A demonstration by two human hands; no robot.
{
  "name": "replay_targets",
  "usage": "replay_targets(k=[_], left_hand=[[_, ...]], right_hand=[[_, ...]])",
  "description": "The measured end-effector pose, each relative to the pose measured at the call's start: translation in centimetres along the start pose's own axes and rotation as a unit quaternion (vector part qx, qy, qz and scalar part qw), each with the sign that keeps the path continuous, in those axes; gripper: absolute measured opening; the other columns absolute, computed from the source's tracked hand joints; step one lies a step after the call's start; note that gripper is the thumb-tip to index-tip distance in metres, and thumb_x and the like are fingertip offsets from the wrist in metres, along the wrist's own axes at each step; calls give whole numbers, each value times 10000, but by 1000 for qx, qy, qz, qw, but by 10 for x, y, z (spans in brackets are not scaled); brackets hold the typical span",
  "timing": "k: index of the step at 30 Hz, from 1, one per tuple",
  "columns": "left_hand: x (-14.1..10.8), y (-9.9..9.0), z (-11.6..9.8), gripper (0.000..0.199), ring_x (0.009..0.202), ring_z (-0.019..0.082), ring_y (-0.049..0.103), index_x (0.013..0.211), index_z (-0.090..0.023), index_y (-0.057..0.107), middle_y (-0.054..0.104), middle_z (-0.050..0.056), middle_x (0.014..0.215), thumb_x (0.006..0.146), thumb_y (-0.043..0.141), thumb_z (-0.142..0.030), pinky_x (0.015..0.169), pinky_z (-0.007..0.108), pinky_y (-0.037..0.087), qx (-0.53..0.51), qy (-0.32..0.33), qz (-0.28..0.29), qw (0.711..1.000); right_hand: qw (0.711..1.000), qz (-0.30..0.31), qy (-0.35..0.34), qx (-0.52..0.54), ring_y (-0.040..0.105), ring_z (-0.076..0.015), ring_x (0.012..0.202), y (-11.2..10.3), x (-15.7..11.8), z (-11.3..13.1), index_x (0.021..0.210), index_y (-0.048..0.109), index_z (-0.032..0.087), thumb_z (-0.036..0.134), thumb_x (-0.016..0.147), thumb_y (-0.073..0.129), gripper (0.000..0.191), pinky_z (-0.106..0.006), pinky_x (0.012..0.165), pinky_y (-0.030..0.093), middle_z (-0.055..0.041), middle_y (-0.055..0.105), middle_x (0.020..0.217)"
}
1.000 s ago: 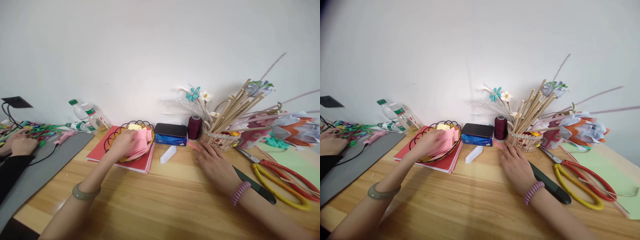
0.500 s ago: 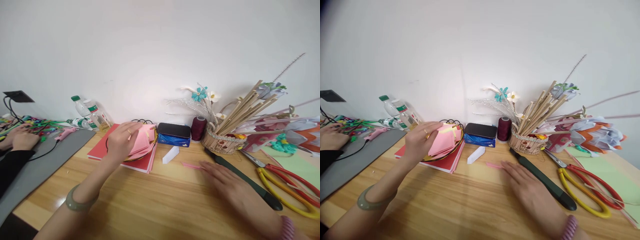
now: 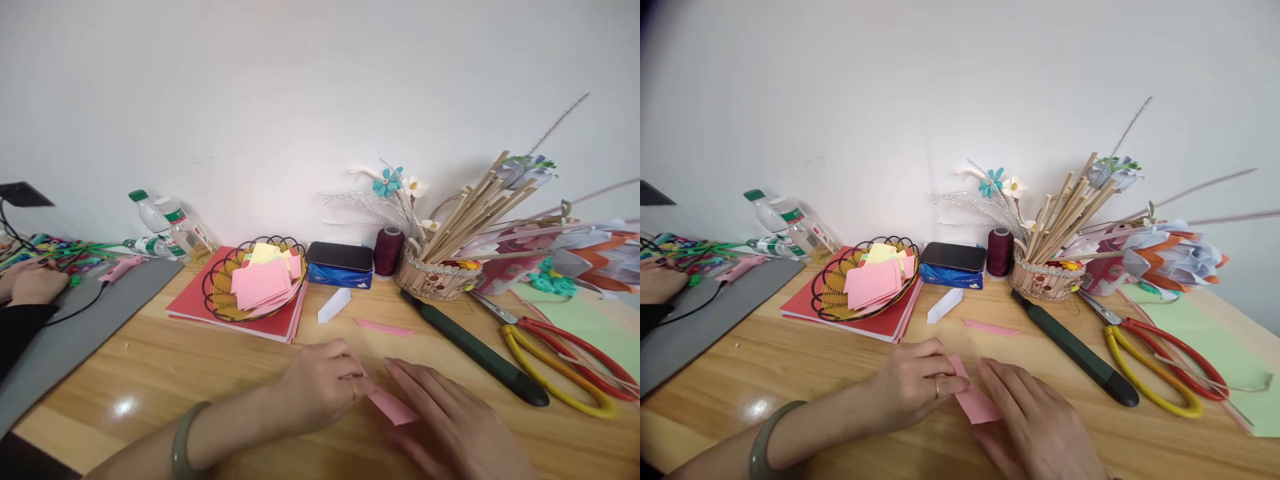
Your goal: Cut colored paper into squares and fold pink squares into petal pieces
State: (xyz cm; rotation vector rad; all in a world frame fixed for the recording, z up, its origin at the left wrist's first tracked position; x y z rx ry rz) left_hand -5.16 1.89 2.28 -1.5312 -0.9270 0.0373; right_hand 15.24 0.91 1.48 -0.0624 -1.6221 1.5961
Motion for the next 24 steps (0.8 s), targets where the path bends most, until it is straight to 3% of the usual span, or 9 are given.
replay_targets(k=[2,4,8,10,15,17,19,22,24], left_hand=[[3,2,-1,228,685,154,565,918,-181,683,676,63,712,900,460,-225,651,247,449,-64,-40,23,997],[6,5,2,185,733,163,585,950,-190,686,687,62,772,863,530,-241,710,256,448,-149,-138,37,978],[8,15,16,215,810,180,609,926,-187,697,691,40,906,717,646,-185,717,244,444,-377,-365,42,850],[7,19,23,246,795,179,617,924,-150,688,690,53,908,688,655,-213,693,239,450,-442,-401,42,802],[5,24,33,251,734,163,612,827,-109,671,682,71,825,674,674,-308,670,240,444,-468,-417,31,779],[4,25,34,245,730,159,608,804,-114,669,679,65,809,668,684,-318,673,241,443,-474,-421,29,773],[5,26,34,280,726,158,611,838,-116,660,677,66,816,664,691,-333,667,243,450,-483,-424,28,766],[5,28,34,334,709,158,614,894,-110,635,668,66,803,660,693,-341,653,250,466,-487,-426,30,762],[5,28,32,318,698,164,609,892,-106,627,654,65,778,666,691,-320,645,263,471,-475,-427,34,769]], right_hand=[[994,21,64,91,644,-161,796,0,-1,-2,1029,607,225,231,840,455,242,-259,677,525,-49,685,926],[957,69,184,212,636,-164,773,1,-1,-7,910,638,243,272,871,416,228,-272,691,509,-31,682,857],[860,126,356,343,601,-184,670,4,1,-18,755,627,201,460,845,439,332,-289,617,485,-23,633,693],[843,132,369,367,580,-166,619,5,3,-22,820,631,184,492,843,428,369,-272,564,473,-15,614,660],[816,113,394,408,591,-160,699,6,0,-26,1266,428,150,482,860,406,525,-278,619,487,-25,623,760],[828,102,373,405,601,-163,786,6,-4,-26,1381,235,185,422,878,398,580,-300,687,497,-50,625,903],[875,90,305,365,581,-178,952,6,-7,-24,1398,184,253,321,867,431,590,-329,786,486,-95,543,1168],[951,61,190,236,474,-195,1147,5,-11,-21,1326,345,308,178,824,457,531,-338,895,439,-87,255,1436],[972,41,160,170,504,-177,1109,6,-12,-20,1177,511,294,156,831,440,379,-311,878,453,-71,290,1422]])
Point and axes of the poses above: each hand's wrist, its own x-axis towards the middle knuckle, its own y-axis out of the palm, z = x × y, the point moved 1 cm from there along x, towards the middle knuckle
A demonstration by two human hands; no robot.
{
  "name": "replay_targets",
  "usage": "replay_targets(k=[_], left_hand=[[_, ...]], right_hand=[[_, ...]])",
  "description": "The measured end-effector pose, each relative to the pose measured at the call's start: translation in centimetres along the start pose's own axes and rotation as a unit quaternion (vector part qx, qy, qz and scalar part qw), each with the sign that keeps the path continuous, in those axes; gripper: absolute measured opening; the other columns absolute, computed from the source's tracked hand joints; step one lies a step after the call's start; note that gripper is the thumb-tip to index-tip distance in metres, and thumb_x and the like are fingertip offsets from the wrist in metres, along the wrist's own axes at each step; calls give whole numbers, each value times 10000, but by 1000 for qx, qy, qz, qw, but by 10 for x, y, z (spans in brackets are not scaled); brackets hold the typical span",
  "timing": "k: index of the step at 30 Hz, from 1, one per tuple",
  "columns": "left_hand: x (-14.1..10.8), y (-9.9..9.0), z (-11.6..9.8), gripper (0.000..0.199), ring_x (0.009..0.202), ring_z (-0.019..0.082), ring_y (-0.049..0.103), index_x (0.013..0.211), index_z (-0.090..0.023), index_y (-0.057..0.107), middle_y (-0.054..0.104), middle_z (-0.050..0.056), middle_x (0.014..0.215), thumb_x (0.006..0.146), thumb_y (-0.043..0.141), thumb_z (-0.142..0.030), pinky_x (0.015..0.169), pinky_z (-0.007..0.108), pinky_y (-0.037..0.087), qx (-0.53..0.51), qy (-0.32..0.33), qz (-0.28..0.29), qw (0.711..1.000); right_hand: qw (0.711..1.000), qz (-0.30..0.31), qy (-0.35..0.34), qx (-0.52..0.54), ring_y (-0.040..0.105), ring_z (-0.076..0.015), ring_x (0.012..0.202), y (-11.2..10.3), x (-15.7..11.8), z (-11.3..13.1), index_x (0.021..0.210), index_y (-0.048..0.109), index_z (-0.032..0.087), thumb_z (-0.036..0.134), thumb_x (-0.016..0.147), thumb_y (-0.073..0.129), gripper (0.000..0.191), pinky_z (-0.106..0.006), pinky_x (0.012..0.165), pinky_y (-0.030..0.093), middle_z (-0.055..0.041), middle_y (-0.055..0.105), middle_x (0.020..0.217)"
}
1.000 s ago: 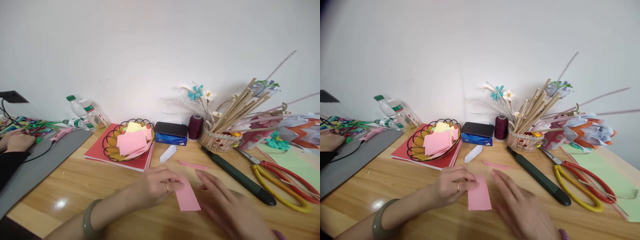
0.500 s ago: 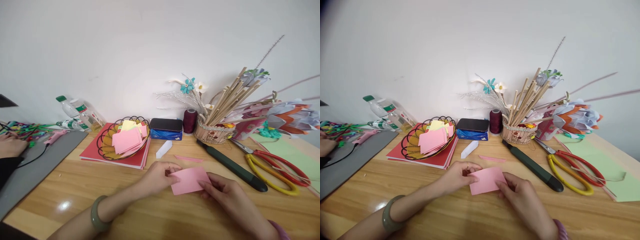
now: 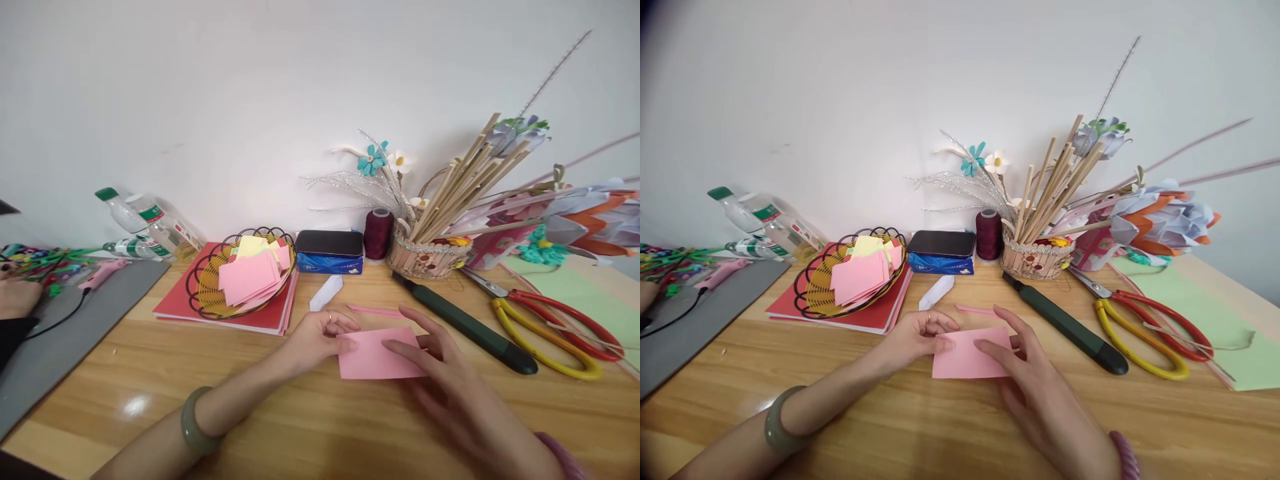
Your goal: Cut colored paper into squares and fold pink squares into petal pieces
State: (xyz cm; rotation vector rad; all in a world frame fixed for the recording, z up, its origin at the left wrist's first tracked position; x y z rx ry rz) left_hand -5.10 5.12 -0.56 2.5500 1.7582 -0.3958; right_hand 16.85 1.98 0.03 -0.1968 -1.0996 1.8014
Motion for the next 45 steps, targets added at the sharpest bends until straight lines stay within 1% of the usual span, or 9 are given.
replay_targets(k=[4,9,14,16,21,25,30,36,45], left_hand=[[-14,1,-5,275,949,203,550,980,-164,616,598,81,993,725,666,-253,836,337,435,93,72,-38,992],[-32,5,-13,540,1077,275,435,1063,-187,591,516,114,1138,607,783,-405,880,413,420,426,248,18,870],[-28,5,-9,188,955,200,497,932,-182,627,624,38,934,760,657,-251,852,326,426,460,305,23,833],[-26,6,-9,119,914,190,511,864,-176,635,635,26,871,765,643,-243,835,323,426,449,317,0,835],[-27,12,-12,425,932,255,501,816,-146,649,636,59,849,580,775,-476,857,417,414,434,301,-34,848],[-24,12,-7,56,919,212,513,771,-178,681,665,34,825,757,675,-231,832,364,435,352,247,-61,901],[-21,9,0,87,1001,201,510,729,-214,701,689,6,762,772,651,-157,846,319,445,229,132,-97,960],[-22,8,1,68,1044,208,529,731,-186,670,631,71,968,718,671,-119,859,321,439,230,81,-133,961],[-21,8,2,177,1071,195,494,627,-198,558,661,9,815,714,658,-81,847,283,426,188,71,-103,974]], right_hand=[[999,-4,-15,-31,586,-150,976,3,0,-4,900,624,248,211,873,436,193,-259,806,489,-58,581,1132],[998,29,-23,-40,556,-172,1007,4,0,-12,869,646,252,237,862,484,162,-308,816,484,-57,612,1062],[997,35,-24,-70,551,-211,966,-1,1,-14,850,670,273,291,845,515,156,-373,767,481,-57,635,987],[997,35,-11,-74,564,-207,896,-2,1,-15,861,666,269,318,843,520,155,-372,728,478,-55,642,919],[998,56,36,-22,566,-170,838,-1,5,-16,854,630,237,317,884,455,195,-322,725,466,-48,622,876],[994,71,78,4,570,-165,815,-1,8,-15,826,612,240,343,894,426,223,-311,705,466,-36,613,854],[986,60,150,27,594,-160,807,0,7,-24,932,595,251,408,850,484,208,-296,704,485,-29,634,906],[967,25,243,72,604,-155,664,3,4,-33,1025,554,229,476,788,533,343,-278,601,496,-18,649,789],[962,8,267,62,584,-140,581,3,5,-32,870,588,233,510,748,554,304,-252,528,481,0,632,694]])
Point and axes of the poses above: each hand's wrist, its own x-axis towards the middle knuckle, its own y-axis out of the palm, z = x × y, the point moved 1 cm from there along x, towards the middle knuckle
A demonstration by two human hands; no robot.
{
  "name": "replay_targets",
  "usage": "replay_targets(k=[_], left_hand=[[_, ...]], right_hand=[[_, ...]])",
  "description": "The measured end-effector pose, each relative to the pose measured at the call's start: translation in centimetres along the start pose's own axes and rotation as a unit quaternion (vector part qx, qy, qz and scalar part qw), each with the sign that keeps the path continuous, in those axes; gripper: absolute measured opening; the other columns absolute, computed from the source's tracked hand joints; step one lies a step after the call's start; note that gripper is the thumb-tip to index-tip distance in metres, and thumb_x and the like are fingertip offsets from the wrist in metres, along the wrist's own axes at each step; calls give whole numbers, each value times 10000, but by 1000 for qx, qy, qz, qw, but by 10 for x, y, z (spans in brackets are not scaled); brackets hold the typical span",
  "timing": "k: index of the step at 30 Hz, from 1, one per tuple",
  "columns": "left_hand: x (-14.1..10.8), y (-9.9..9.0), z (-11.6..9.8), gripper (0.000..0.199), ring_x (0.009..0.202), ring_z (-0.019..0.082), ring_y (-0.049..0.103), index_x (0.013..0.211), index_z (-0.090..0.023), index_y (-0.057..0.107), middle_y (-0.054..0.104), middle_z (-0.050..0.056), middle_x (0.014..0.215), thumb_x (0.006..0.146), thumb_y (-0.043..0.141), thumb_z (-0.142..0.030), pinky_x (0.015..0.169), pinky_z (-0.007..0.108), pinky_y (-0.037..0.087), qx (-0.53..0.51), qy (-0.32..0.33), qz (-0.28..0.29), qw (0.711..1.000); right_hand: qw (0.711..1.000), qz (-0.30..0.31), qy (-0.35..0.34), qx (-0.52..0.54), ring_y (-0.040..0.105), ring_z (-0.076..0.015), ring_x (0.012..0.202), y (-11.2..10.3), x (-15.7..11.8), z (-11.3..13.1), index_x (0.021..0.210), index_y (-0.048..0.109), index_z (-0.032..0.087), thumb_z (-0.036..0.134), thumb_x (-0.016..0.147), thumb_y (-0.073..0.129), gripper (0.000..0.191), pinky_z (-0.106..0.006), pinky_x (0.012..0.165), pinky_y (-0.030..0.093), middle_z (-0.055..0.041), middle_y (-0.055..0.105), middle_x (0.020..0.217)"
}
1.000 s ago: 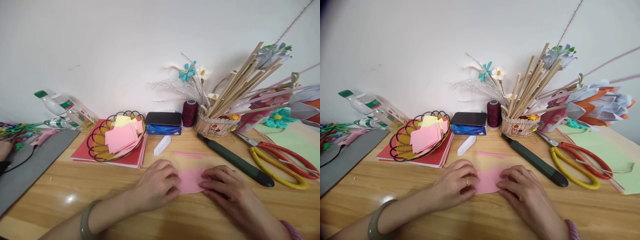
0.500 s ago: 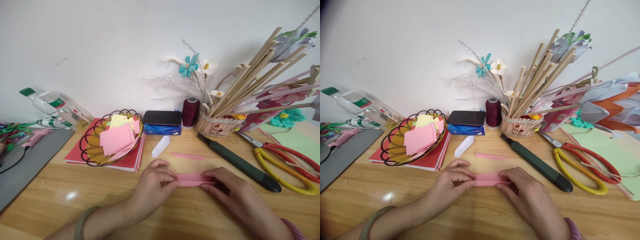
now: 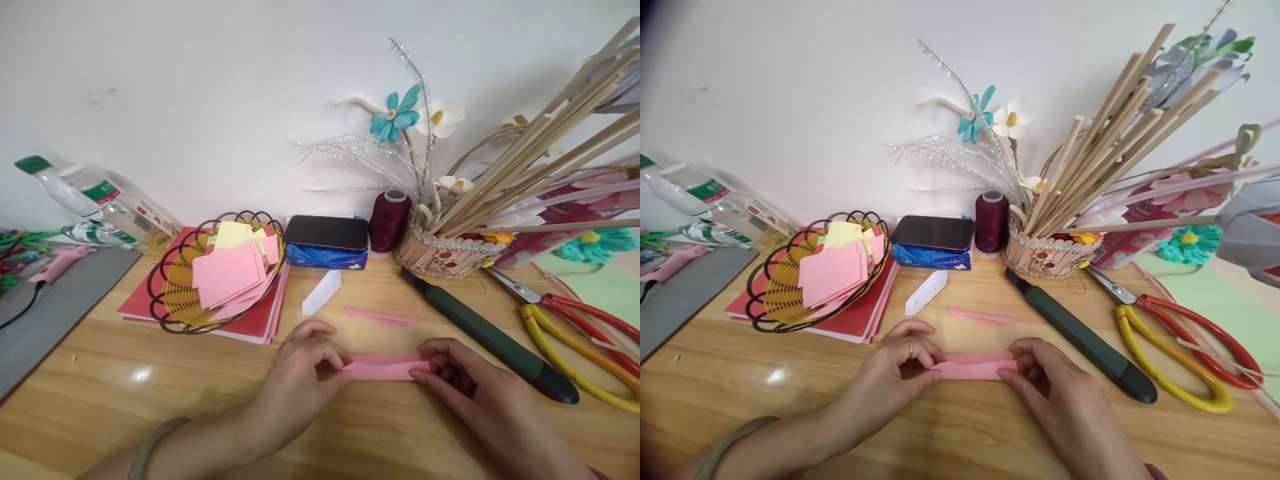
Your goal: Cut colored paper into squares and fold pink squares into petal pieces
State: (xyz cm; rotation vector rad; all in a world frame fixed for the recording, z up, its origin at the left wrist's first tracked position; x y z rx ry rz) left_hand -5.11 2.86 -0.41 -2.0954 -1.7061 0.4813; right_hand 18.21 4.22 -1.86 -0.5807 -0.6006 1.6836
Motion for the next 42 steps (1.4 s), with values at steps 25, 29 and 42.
replay_targets(k=[25,29,42], left_hand=[[2,3,-2,191,821,136,548,782,-183,508,501,16,887,723,529,-3,728,253,455,9,-13,-12,1000],[1,5,-2,201,870,160,552,736,-178,500,506,23,869,683,544,11,702,249,467,30,-11,-24,999],[-1,-1,-4,127,874,200,540,705,-178,630,625,-5,593,738,639,-56,767,298,468,107,174,-54,977]], right_hand=[[993,-58,-80,-68,617,-131,580,3,-2,7,843,556,230,432,795,521,211,-218,505,504,-3,639,697],[996,-42,-52,-59,607,-138,551,1,0,10,776,532,237,454,787,511,218,-228,480,493,-1,627,655],[996,-7,-30,-85,559,-132,458,-4,6,13,689,486,253,464,771,493,226,-238,411,443,17,588,561]])
Point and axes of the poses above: each hand's wrist, its own x-axis towards the middle knuckle, its own y-axis out of the palm, z = x × y, the point moved 1 cm from there along x, towards the middle knuckle
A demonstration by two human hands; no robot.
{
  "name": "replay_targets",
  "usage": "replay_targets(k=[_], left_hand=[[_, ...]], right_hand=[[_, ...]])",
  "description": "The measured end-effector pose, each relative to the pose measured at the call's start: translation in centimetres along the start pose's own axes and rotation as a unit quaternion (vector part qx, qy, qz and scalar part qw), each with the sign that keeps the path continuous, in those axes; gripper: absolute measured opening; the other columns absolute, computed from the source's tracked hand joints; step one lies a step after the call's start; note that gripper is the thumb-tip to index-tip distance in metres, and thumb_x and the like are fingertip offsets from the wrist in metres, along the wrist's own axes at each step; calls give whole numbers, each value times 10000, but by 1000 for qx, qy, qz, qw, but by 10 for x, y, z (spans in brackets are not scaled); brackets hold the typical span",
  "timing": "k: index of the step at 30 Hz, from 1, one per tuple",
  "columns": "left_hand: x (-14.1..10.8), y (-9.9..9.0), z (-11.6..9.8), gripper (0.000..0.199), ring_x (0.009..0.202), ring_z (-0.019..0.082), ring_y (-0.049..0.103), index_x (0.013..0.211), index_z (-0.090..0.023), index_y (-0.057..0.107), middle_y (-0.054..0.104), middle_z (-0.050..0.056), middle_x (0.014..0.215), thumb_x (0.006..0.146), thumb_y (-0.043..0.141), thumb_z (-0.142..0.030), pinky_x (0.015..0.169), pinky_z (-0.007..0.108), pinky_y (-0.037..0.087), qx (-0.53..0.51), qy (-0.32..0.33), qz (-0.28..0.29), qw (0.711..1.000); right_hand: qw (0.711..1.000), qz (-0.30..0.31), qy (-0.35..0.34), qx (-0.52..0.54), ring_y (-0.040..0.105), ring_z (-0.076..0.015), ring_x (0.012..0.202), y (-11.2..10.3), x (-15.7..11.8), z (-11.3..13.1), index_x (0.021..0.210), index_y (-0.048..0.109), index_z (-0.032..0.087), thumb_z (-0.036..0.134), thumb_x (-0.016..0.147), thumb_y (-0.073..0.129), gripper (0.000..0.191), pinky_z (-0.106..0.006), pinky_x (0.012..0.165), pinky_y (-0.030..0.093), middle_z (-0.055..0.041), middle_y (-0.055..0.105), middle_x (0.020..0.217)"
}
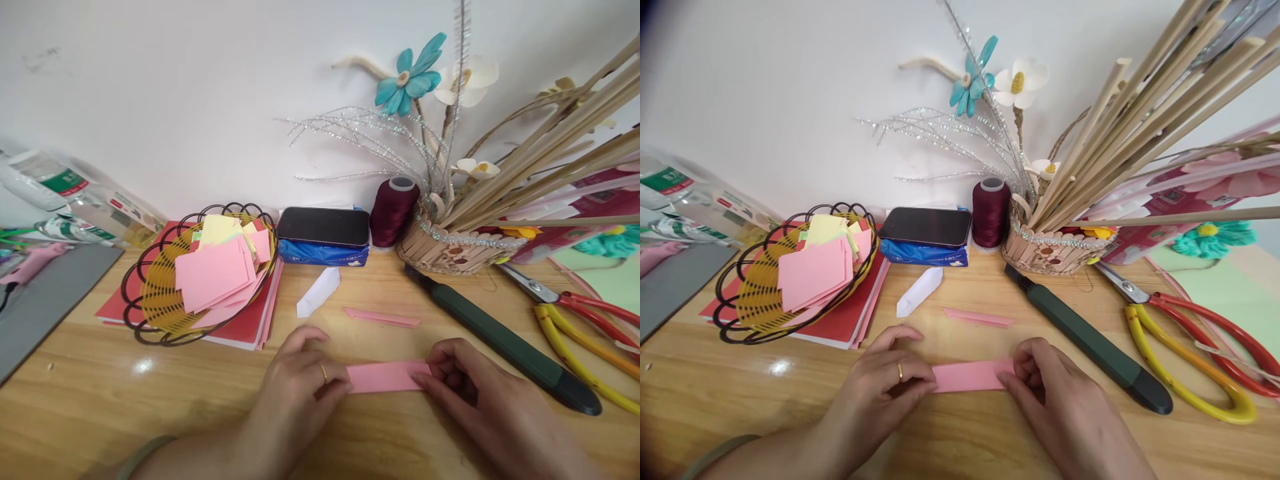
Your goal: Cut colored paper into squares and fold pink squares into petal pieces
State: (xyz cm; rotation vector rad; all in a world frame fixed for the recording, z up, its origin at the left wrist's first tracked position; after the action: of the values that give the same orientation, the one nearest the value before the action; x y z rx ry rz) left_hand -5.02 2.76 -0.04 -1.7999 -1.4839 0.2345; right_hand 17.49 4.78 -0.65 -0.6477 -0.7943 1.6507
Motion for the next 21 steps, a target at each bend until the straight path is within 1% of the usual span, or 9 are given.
replay_targets(k=[3,8,11,14,18,21], left_hand=[[0,-1,-1,111,786,182,547,736,-173,647,610,4,573,791,601,-89,747,303,480,26,39,-2,999],[1,-1,-6,165,750,171,530,753,-188,662,607,19,586,831,541,-107,677,271,491,59,52,-10,997],[1,0,-8,218,690,150,502,713,-180,648,586,17,567,833,502,-71,664,256,488,87,75,-18,993],[-2,2,-9,235,684,151,485,708,-167,636,585,21,575,808,482,-20,610,226,479,117,94,-23,988],[-5,3,-8,207,720,165,489,800,-155,646,608,28,623,798,493,-15,569,205,471,146,97,-15,984],[-5,3,-6,198,717,161,501,829,-172,645,611,22,638,817,494,-43,556,192,461,152,87,-9,985]], right_hand=[[1000,6,-2,-5,557,-132,457,0,2,1,680,485,254,461,769,493,225,-238,404,437,16,587,561],[1000,16,-2,-8,551,-134,451,0,3,1,678,481,259,479,779,474,242,-243,400,429,16,585,557],[1000,18,-7,-10,545,-139,440,-1,3,3,677,483,260,492,786,458,258,-248,388,419,11,582,551],[1000,21,-7,-19,553,-147,450,-2,1,3,669,482,259,502,792,441,275,-255,391,422,1,588,559],[999,21,-22,-31,565,-140,474,0,-1,-1,692,499,256,493,818,429,277,-249,420,442,4,595,585],[999,16,-30,-38,562,-132,473,2,-1,-5,697,502,254,493,825,436,279,-243,428,446,13,588,582]])
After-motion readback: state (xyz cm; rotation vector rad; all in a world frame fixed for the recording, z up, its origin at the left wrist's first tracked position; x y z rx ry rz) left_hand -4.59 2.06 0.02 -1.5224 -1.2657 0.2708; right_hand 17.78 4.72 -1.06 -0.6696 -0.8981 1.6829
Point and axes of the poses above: each hand's wrist, its own x-axis towards the middle knuckle, its own y-axis out of the palm, z = x × y, the point moved 1 cm from there along x, towards the middle knuckle
